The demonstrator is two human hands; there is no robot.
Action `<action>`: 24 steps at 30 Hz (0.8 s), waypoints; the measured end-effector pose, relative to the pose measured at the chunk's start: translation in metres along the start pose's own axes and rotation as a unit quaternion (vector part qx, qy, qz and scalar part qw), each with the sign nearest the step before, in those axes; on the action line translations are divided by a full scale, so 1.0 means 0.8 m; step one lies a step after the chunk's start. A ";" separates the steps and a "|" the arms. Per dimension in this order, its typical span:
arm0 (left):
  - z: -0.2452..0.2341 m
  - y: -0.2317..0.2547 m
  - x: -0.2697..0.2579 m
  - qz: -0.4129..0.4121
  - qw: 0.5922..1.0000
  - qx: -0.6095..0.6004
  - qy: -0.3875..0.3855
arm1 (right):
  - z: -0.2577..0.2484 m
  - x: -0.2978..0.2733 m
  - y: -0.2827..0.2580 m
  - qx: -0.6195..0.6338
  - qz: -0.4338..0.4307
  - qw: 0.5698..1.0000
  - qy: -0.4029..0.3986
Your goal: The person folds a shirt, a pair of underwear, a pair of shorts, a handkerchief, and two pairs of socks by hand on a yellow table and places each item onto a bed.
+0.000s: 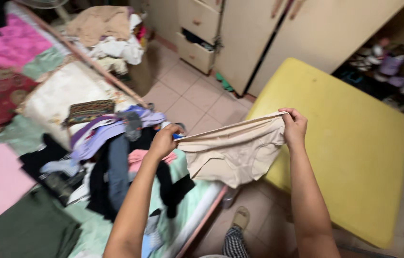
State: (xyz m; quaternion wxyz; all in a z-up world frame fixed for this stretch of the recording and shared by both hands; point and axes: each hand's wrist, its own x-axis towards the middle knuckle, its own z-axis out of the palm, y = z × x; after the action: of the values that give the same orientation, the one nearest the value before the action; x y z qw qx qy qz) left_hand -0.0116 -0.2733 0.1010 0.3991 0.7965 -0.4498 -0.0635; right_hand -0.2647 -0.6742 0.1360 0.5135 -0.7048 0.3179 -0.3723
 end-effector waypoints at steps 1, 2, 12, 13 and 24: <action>0.025 0.005 0.022 0.001 0.998 -0.045 -0.038 | -0.028 0.015 0.005 -0.006 -0.001 1.000 0.009; 0.054 0.017 0.044 0.006 0.998 -0.052 -0.040 | -0.056 0.032 0.011 -0.143 -0.095 0.985 0.035; 0.242 0.184 0.255 0.037 0.945 -0.168 -0.277 | -0.312 0.217 0.116 -0.082 0.048 0.995 -0.020; 0.254 0.193 0.272 0.047 0.946 -0.111 -0.300 | -0.334 0.227 0.125 -0.084 0.052 0.995 -0.016; 0.263 0.209 0.352 0.098 0.906 -0.195 -0.363 | -0.476 0.241 0.122 -0.105 0.212 0.951 -0.197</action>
State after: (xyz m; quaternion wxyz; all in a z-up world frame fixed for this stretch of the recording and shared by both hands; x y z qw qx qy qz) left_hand -0.0543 -0.6571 0.1477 0.3602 0.5766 -0.6176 -0.3954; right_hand -0.4952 -1.0459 0.1551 0.5559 -0.7304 0.3900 -0.0733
